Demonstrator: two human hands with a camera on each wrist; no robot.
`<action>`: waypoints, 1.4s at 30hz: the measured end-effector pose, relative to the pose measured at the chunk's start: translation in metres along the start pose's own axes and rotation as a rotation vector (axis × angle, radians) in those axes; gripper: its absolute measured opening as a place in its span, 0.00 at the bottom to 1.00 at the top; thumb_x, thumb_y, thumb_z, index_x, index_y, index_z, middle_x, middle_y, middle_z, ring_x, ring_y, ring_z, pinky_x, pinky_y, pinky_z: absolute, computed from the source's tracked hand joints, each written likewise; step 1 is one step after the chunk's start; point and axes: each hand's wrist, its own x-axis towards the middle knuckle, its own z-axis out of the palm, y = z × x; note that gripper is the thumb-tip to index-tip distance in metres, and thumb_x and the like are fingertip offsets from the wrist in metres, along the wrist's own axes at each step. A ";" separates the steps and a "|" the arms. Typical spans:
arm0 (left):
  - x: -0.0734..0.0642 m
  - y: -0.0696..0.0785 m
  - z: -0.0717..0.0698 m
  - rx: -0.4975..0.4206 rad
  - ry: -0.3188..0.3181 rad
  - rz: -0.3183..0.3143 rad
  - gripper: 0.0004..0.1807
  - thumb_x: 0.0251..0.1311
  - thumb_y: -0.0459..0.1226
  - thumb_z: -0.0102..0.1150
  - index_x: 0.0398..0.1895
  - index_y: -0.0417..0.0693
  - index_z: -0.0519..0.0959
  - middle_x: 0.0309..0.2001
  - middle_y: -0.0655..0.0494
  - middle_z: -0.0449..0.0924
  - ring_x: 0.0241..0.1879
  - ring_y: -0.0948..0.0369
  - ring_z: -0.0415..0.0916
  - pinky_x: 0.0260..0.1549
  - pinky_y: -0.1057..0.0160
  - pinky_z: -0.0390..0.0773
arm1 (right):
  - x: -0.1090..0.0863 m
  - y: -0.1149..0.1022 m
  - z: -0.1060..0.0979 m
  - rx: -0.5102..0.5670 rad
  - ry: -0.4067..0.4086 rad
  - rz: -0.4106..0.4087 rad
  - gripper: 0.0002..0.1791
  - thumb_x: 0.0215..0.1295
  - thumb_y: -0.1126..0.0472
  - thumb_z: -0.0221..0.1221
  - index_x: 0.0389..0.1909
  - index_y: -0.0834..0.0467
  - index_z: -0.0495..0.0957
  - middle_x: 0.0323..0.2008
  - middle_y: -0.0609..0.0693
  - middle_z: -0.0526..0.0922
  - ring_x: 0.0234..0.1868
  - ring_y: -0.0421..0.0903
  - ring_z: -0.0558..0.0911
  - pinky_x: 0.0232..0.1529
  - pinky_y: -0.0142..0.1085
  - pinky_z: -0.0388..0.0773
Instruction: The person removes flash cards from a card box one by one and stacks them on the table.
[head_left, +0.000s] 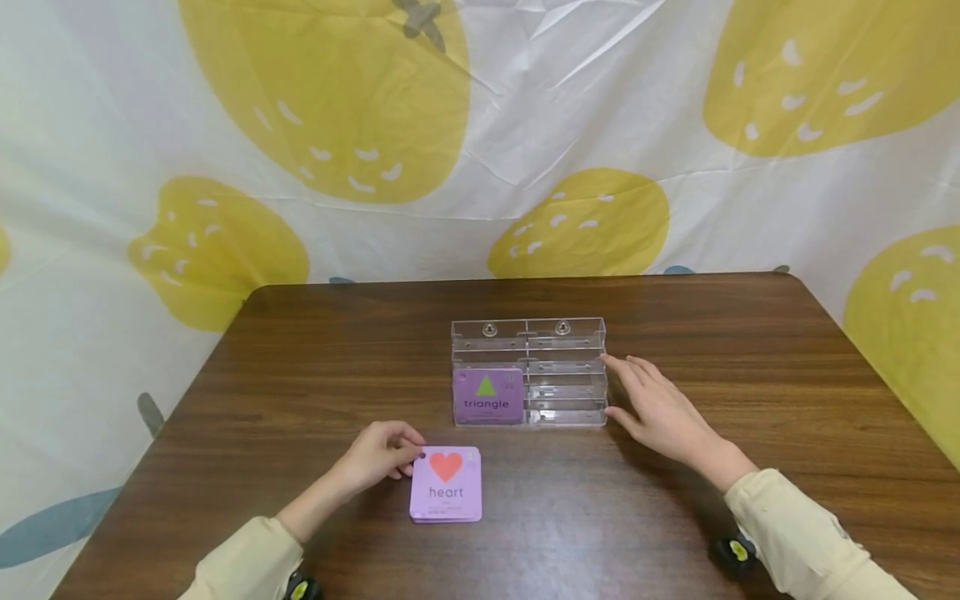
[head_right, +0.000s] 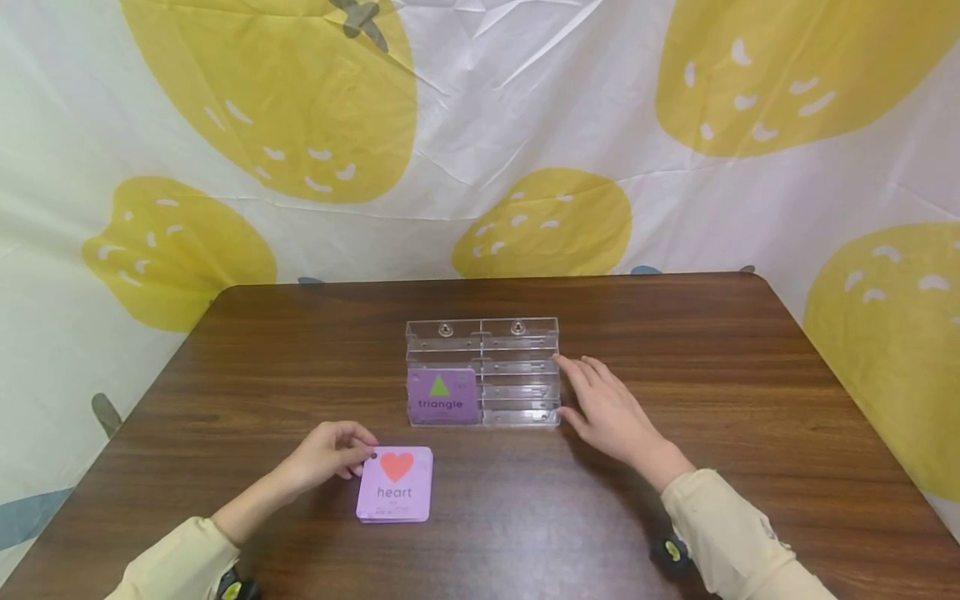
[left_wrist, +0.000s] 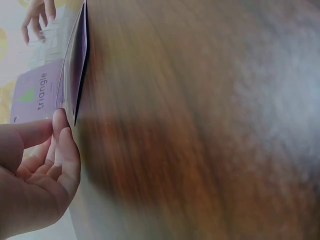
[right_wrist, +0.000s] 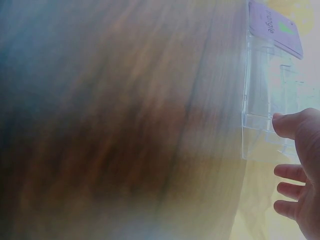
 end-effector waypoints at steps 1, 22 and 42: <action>0.000 0.000 0.000 0.008 0.006 0.002 0.07 0.54 0.27 0.55 0.35 0.31 0.76 0.27 0.47 0.80 0.21 0.63 0.75 0.19 0.65 0.77 | 0.000 0.000 0.000 0.001 0.001 -0.001 0.39 0.50 0.61 0.65 0.61 0.66 0.58 0.56 0.62 0.69 0.56 0.63 0.66 0.57 0.52 0.62; -0.001 0.005 -0.002 0.161 0.015 0.065 0.03 0.55 0.28 0.55 0.31 0.34 0.78 0.24 0.50 0.79 0.20 0.63 0.74 0.17 0.66 0.75 | 0.000 0.001 0.001 -0.002 0.009 -0.011 0.39 0.50 0.61 0.65 0.61 0.67 0.59 0.56 0.62 0.69 0.56 0.62 0.67 0.57 0.51 0.61; -0.005 0.009 -0.002 0.217 0.053 0.069 0.04 0.53 0.28 0.57 0.32 0.36 0.78 0.24 0.51 0.80 0.19 0.63 0.73 0.16 0.68 0.73 | 0.001 0.001 0.000 0.009 0.007 -0.008 0.39 0.50 0.61 0.65 0.61 0.67 0.59 0.56 0.62 0.68 0.56 0.62 0.66 0.58 0.51 0.61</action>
